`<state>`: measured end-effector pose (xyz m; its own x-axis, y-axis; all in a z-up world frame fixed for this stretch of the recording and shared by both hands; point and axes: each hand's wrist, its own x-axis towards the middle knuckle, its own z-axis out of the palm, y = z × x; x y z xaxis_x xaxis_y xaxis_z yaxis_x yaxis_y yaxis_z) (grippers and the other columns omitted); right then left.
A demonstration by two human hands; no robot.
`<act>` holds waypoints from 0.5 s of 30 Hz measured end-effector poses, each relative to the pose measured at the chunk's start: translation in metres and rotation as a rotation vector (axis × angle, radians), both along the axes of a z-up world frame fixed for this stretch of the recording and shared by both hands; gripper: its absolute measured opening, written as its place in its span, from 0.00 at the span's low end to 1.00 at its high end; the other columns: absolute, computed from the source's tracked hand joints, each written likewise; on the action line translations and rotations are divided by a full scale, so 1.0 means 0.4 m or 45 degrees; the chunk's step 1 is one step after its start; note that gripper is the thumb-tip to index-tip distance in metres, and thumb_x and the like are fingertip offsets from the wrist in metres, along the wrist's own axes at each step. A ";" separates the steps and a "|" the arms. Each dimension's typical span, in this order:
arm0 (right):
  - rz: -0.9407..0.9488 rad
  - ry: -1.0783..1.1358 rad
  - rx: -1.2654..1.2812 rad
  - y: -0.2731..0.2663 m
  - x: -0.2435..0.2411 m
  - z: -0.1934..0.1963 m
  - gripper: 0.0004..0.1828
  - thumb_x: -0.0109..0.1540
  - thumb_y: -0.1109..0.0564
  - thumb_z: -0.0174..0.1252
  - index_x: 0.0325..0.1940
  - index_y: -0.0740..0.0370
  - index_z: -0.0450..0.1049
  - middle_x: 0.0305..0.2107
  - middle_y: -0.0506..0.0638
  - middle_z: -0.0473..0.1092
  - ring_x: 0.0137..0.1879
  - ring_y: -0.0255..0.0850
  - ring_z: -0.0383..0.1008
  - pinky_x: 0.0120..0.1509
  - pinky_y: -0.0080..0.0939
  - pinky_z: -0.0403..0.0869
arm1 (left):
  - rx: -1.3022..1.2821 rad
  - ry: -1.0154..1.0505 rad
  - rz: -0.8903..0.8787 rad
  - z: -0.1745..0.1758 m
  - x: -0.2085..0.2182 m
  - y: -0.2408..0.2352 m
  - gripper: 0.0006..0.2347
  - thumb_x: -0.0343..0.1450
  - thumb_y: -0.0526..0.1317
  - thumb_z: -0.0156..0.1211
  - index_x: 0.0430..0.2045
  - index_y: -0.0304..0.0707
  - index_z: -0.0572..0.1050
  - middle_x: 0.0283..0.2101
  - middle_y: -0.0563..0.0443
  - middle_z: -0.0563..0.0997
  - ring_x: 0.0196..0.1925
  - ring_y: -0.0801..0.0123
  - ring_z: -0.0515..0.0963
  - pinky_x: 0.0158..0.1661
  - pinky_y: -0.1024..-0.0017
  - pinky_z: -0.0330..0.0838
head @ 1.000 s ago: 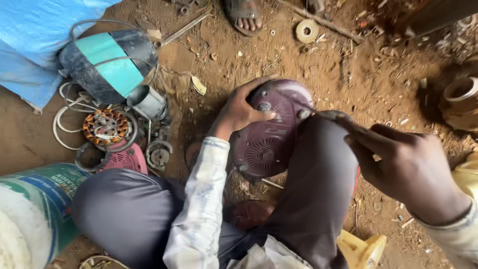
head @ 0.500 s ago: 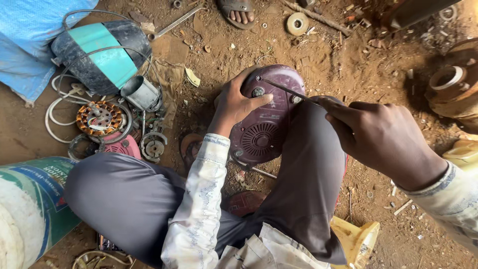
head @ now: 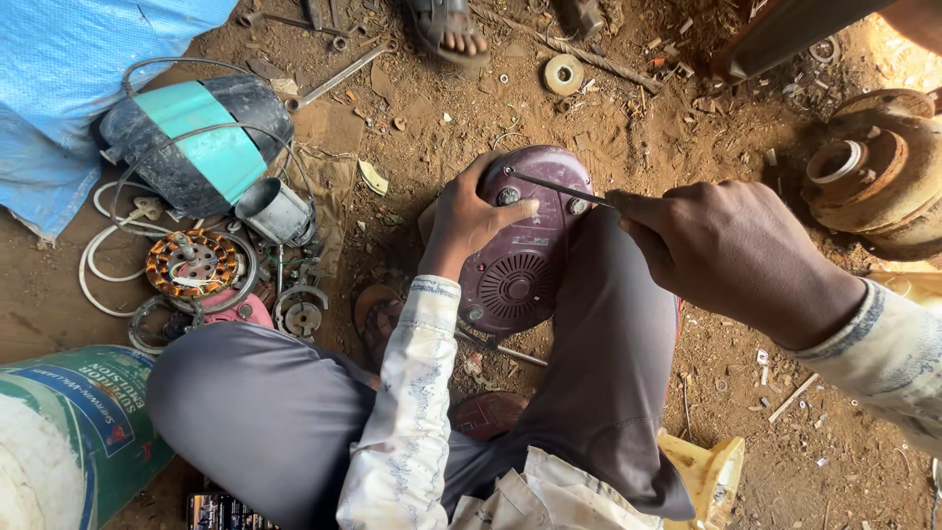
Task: The person sits on the ground and uses a screwdriver to remove screws from a maroon motor housing. After removing the cover, the person manipulates the internal wiring and components with their hands.
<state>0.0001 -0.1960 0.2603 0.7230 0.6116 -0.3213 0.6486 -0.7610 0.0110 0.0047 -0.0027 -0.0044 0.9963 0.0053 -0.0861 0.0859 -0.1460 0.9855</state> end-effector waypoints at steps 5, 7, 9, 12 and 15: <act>-0.070 0.147 -0.173 0.066 0.022 0.032 0.16 0.70 0.54 0.44 0.43 0.54 0.80 0.10 0.47 0.67 0.11 0.35 0.65 0.15 0.41 0.68 | -0.001 -0.020 0.016 0.015 -0.001 -0.003 0.34 0.55 0.51 0.78 0.55 0.39 0.75 0.47 0.44 0.86 0.47 0.59 0.87 0.52 0.68 0.79; -0.143 0.271 -0.450 0.112 0.060 0.042 0.20 0.72 0.54 0.42 0.38 0.60 0.79 0.14 0.50 0.71 0.16 0.37 0.70 0.21 0.41 0.72 | 0.023 0.010 0.034 0.027 -0.001 -0.004 0.34 0.54 0.51 0.78 0.53 0.38 0.76 0.47 0.44 0.86 0.46 0.60 0.87 0.51 0.68 0.79; -0.143 0.340 -0.572 0.161 0.115 0.048 0.21 0.70 0.55 0.43 0.35 0.65 0.79 0.20 0.55 0.75 0.21 0.42 0.76 0.27 0.45 0.77 | 0.037 0.060 0.045 0.041 -0.002 -0.006 0.33 0.52 0.50 0.78 0.52 0.39 0.77 0.45 0.45 0.86 0.46 0.60 0.87 0.50 0.68 0.79; -0.028 0.327 -0.571 0.222 0.213 0.050 0.18 0.68 0.56 0.45 0.34 0.66 0.80 0.24 0.59 0.77 0.24 0.45 0.79 0.31 0.49 0.80 | 0.016 0.124 0.086 0.066 -0.001 -0.006 0.31 0.51 0.49 0.77 0.49 0.39 0.79 0.43 0.45 0.87 0.44 0.61 0.88 0.50 0.68 0.79; 0.070 0.299 -0.590 0.258 0.269 0.028 0.18 0.67 0.56 0.45 0.34 0.65 0.79 0.24 0.58 0.77 0.25 0.46 0.80 0.33 0.49 0.80 | -0.007 0.141 0.137 0.083 0.003 0.001 0.29 0.52 0.51 0.75 0.47 0.40 0.80 0.42 0.45 0.88 0.43 0.61 0.88 0.49 0.67 0.80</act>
